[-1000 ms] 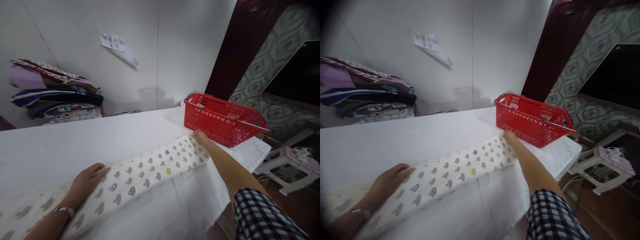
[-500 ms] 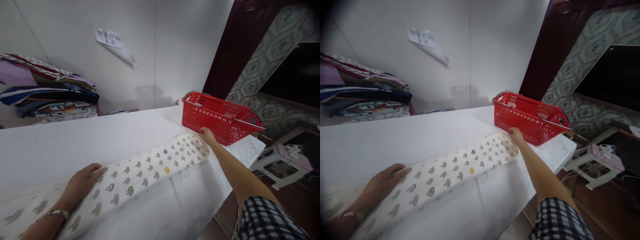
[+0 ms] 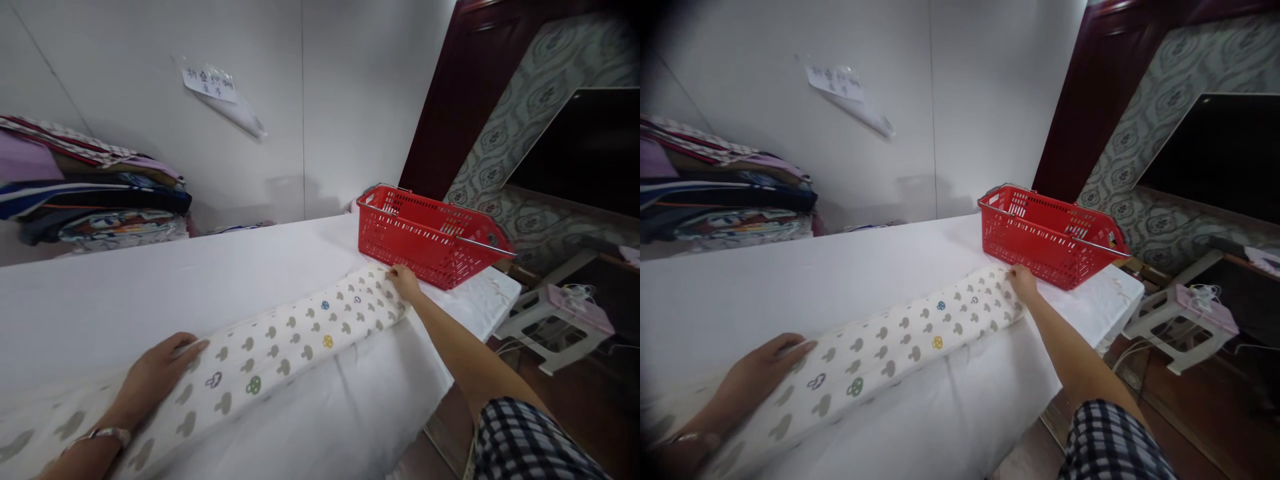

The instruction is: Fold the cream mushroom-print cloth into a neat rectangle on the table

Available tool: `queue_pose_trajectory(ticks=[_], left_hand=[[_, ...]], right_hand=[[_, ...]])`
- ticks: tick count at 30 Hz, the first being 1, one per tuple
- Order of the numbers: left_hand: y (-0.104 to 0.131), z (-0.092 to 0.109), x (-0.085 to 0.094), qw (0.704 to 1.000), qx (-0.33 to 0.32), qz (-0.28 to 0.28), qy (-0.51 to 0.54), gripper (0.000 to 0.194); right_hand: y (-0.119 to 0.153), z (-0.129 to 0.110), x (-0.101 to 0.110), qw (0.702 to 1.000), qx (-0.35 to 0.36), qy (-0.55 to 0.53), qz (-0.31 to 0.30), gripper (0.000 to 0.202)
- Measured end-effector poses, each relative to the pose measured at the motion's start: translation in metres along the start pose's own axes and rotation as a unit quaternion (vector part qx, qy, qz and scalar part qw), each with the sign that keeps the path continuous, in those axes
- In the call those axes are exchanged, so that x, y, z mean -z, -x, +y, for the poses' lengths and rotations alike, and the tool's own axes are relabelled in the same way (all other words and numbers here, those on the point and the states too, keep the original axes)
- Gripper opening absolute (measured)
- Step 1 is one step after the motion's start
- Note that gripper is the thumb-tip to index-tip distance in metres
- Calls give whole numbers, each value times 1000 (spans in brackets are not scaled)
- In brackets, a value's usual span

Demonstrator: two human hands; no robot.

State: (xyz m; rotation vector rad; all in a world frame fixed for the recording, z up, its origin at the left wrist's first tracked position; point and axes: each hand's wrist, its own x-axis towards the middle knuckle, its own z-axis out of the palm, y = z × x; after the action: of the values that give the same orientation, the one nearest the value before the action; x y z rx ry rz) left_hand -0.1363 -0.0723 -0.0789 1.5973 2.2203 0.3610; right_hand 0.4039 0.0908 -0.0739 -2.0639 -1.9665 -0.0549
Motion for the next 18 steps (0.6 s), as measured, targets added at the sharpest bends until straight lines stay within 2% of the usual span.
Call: queue_pose_trajectory(ticks=[4,10,14,18], left_hand=[[1,1,0,1000,-1,3,-2,40],[4,5,0,1000,-1,-2,14,39],[4,5,1,1000,5,7,24,35],[2,2,0,999,-8,21,28,34]], right_hand=[[-5,3,-2,999,-32,4,16,19],[-4,0,-11,998,-53,19,-7,19],[-4,-7,-12,999,-20,33,-12,30],[-8,-15,-11,998,29,53,-13,28]])
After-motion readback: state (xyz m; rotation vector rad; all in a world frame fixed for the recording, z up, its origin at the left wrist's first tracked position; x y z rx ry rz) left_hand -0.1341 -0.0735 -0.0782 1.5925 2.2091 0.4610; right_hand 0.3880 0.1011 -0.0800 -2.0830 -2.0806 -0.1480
